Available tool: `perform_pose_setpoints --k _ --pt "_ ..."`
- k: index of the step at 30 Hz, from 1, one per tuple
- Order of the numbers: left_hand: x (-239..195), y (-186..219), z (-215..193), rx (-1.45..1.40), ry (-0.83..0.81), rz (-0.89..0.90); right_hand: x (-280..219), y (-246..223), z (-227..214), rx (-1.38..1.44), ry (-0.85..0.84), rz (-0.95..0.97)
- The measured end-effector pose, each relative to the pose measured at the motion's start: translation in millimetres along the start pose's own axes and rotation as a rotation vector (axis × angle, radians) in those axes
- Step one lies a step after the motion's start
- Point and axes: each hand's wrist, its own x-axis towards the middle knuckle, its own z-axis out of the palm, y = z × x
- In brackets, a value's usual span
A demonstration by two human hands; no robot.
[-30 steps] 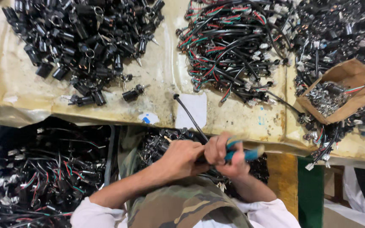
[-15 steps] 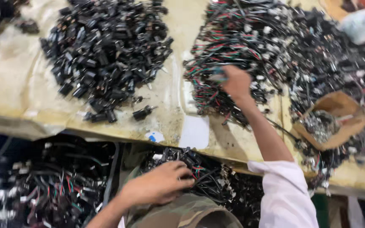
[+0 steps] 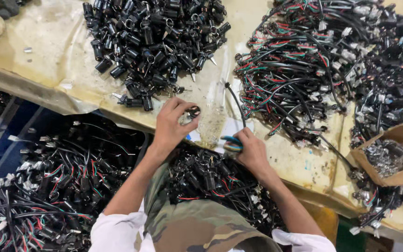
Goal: The person repeatedly picks small black cylindrical components and wire harnesses from a table, uses pliers to strip or crimp wire ends, and places the assembled units into a bin below. The process is continuous and repetitive, with the person handling multiple similar components throughout the clip.
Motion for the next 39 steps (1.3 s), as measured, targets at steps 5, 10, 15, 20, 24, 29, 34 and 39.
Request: perform_pose_setpoints --k 5,10,15,20,24,29,34,39 --pt "-2.2 30.6 12.9 -0.482 -0.081 -0.06 -5.1 13.1 13.7 -0.077 -0.056 0.067" --pt "-20.5 41.0 33.7 -0.933 -0.301 -0.261 -17.2 26.6 29.6 -0.109 -0.031 0.091" --pt "-39.2 48.0 46.4 -1.272 -0.394 -0.397 -14.5 11.7 4.6 0.035 0.021 0.088" --pt "-43.0 67.8 36.5 -0.764 -0.521 -0.087 -25.6 -18.6 -66.1 0.505 0.149 -0.032" --pt "-27.7 84.8 29.3 -0.555 -0.712 0.191 -30.4 -43.5 -101.7 0.639 -0.005 -0.175" --pt "-19.9 87.8 20.9 -0.587 -0.779 0.374 -16.4 -72.9 -96.1 0.785 -0.148 -0.133" --pt "-32.6 97.4 18.0 -0.475 -0.564 0.22 -47.3 -84.0 -71.7 0.563 0.255 0.093" --pt "-66.8 132.5 21.2 -0.369 -0.472 0.377 -100.1 -70.2 -66.5 1.956 0.303 -0.145"
